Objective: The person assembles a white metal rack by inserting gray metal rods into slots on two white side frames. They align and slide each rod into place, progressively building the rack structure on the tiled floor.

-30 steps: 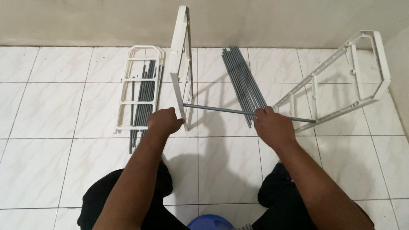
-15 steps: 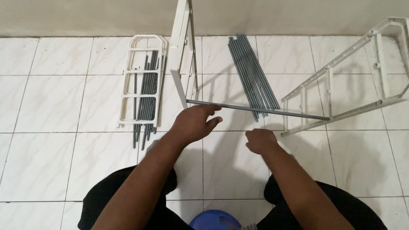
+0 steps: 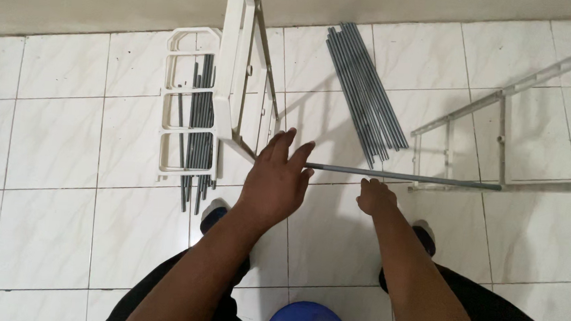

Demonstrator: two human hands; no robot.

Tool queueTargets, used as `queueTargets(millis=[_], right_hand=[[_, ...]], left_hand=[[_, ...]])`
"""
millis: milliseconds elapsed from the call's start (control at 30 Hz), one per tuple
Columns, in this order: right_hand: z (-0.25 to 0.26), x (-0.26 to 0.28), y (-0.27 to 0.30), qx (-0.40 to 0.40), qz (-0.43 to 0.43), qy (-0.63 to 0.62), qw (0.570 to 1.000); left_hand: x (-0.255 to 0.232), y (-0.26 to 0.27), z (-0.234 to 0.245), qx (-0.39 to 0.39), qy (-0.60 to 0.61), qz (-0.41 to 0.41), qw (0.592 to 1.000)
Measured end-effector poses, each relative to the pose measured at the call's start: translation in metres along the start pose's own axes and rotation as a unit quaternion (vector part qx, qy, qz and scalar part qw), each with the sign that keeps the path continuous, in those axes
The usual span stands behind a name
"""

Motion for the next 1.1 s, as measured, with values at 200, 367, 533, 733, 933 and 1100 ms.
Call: queueTargets(millis=[200, 367, 533, 733, 933, 1100], right_hand=[[-0.001, -0.013, -0.051, 0.002, 0.006, -0.025, 1.000], [0.010, -0.011, -0.079, -0.024, 0.014, -0.054, 0.998], [0.019, -0.007, -0.072, -0.027, -0.025, -0.043, 0.998], [0.010, -0.004, -0.070, -0.057, -0.020, -0.026, 0.998], [0.003, -0.002, -0.065, -0.088, -0.005, -0.041, 0.995], [0.006, 0.002, -0.057, -0.090, -0.005, -0.080, 0.993]], left_hand=[[-0.005, -0.012, 0.005, 0.014, 0.098, 0.001, 0.995], [-0.005, -0.016, 0.010, 0.048, 0.225, 0.038, 0.972], [-0.007, -0.022, 0.013, 0.056, 0.193, 0.031, 0.979], [-0.007, -0.025, 0.014, 0.081, 0.267, 0.071, 0.958], [-0.012, -0.022, 0.016, 0.092, 0.232, 0.080, 0.965], [-0.009, -0.019, 0.012, 0.080, 0.206, 0.062, 0.973]])
Point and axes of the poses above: each hand's wrist, its own y-axis away from the middle knuckle, its own z-axis out of the back of the hand, x = y × z, the point moved 3 cm from there along -y, towards the middle knuckle, and after that the axes turned 15 degrees about x, right-handed, at the moved point
